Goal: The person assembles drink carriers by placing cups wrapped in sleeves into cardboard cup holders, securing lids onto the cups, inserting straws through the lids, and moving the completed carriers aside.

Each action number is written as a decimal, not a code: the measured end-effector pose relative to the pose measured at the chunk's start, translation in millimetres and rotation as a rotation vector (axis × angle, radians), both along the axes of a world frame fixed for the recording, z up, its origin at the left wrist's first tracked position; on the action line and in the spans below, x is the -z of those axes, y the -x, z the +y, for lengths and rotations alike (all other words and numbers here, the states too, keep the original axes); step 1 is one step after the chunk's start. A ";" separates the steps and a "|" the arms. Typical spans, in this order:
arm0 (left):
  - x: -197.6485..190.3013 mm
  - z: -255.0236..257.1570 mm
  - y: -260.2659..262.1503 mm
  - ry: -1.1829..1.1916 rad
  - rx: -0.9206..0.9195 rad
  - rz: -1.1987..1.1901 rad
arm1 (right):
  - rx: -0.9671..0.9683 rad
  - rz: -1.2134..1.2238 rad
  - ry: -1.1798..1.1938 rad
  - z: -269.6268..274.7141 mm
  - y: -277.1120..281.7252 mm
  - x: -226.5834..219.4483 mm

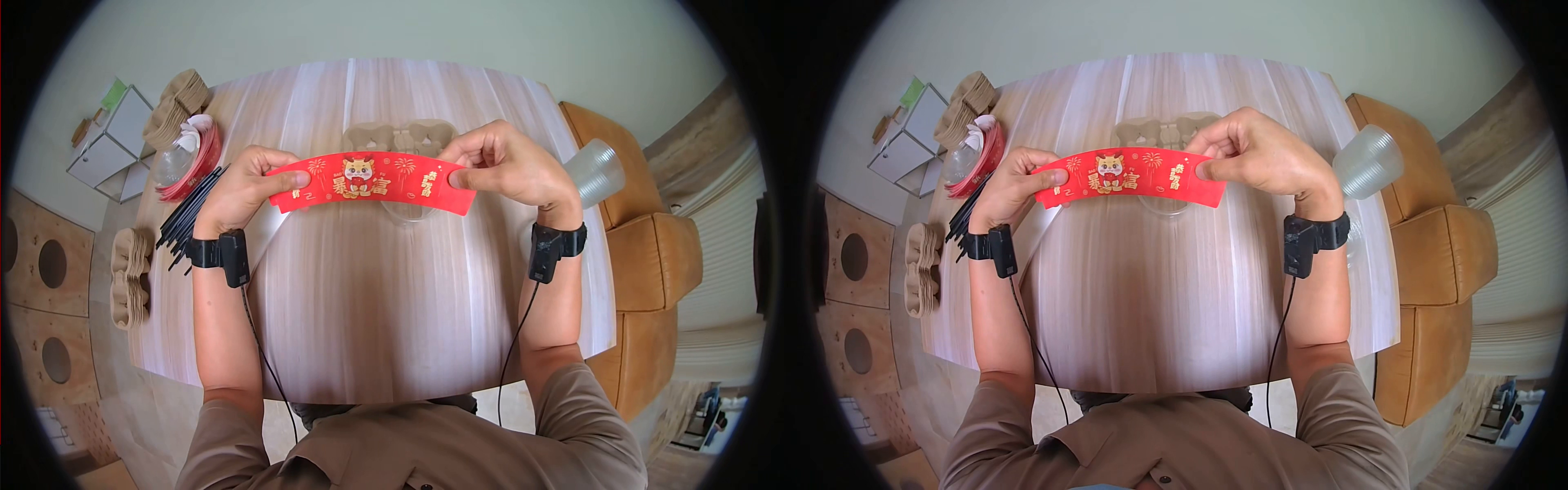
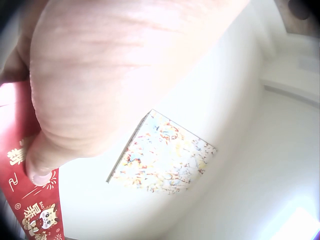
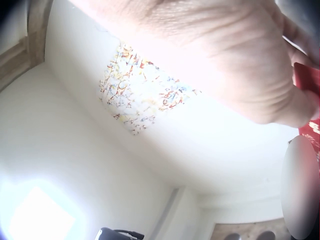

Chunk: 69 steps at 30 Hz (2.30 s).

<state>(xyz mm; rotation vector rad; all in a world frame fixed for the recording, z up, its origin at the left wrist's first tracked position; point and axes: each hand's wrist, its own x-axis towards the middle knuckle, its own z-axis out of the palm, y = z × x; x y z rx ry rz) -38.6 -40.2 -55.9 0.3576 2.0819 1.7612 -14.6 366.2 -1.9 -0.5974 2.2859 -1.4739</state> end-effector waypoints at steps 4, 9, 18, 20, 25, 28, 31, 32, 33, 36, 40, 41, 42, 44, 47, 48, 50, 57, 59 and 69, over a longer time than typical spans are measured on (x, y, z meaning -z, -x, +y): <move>-10.3 6.7 -5.1 0.020 0.015 0.028 | -0.010 -0.008 -0.014 3.8 3.0 -0.7; -34.9 45.8 -26.1 0.122 0.104 0.139 | 0.101 0.049 -0.092 19.1 -15.0 -19.3; 1.4 85.3 -31.7 0.302 0.499 0.198 | 0.370 0.021 -0.134 18.6 -66.8 -5.9; 16.4 87.7 -25.0 0.283 0.512 0.198 | 0.346 -0.127 -0.140 5.2 -84.5 10.1; 30.6 82.7 -14.1 0.313 0.415 0.202 | 0.378 -0.287 -0.273 -6.6 -95.2 35.1; 32.4 82.9 -15.8 0.268 0.319 0.217 | 0.441 -0.334 -0.363 -5.7 -90.1 40.8; 45.2 79.2 -8.3 0.196 0.297 0.210 | 0.461 -0.314 -0.433 -5.2 -83.0 35.7; 46.5 79.1 -7.4 0.194 0.293 0.205 | 0.465 -0.279 -0.425 -4.6 -82.3 32.6; 48.0 78.1 -6.6 0.201 0.270 0.197 | 0.462 -0.281 -0.428 -6.4 -83.1 30.1; 49.0 78.2 -6.6 0.201 0.258 0.188 | 0.434 -0.261 -0.397 -12.4 -88.7 29.1; 45.3 80.0 -5.3 0.272 0.323 0.222 | 0.420 -0.290 -0.413 -11.4 -92.5 40.2; 46.1 80.7 -5.0 0.271 0.323 0.221 | 0.437 -0.264 -0.425 -10.8 -93.5 41.0; 46.9 81.5 -4.8 0.287 0.310 0.230 | 0.438 -0.264 -0.426 -11.4 -95.6 38.5; 47.4 82.6 -5.7 0.302 0.297 0.236 | 0.516 -0.148 -0.469 -14.6 -99.6 28.9; 48.4 83.9 -6.4 0.270 0.258 0.233 | 0.531 0.013 -0.504 -1.7 -92.9 41.5; 51.4 83.7 -4.5 0.288 0.275 0.251 | 0.533 0.012 -0.507 -0.1 -88.6 45.4; 52.8 85.0 -3.5 0.306 0.292 0.272 | 0.623 0.045 -0.463 1.9 -75.9 49.4; 58.4 98.7 -8.2 0.279 0.263 0.480 | 0.609 0.187 -0.611 -8.9 -25.1 45.7; 59.5 97.4 -10.4 0.259 0.236 0.512 | 0.631 0.276 -0.672 -18.6 -14.9 46.1; 57.3 95.5 -9.9 0.327 0.143 0.437 | 0.545 0.322 -0.545 -23.7 -1.9 66.4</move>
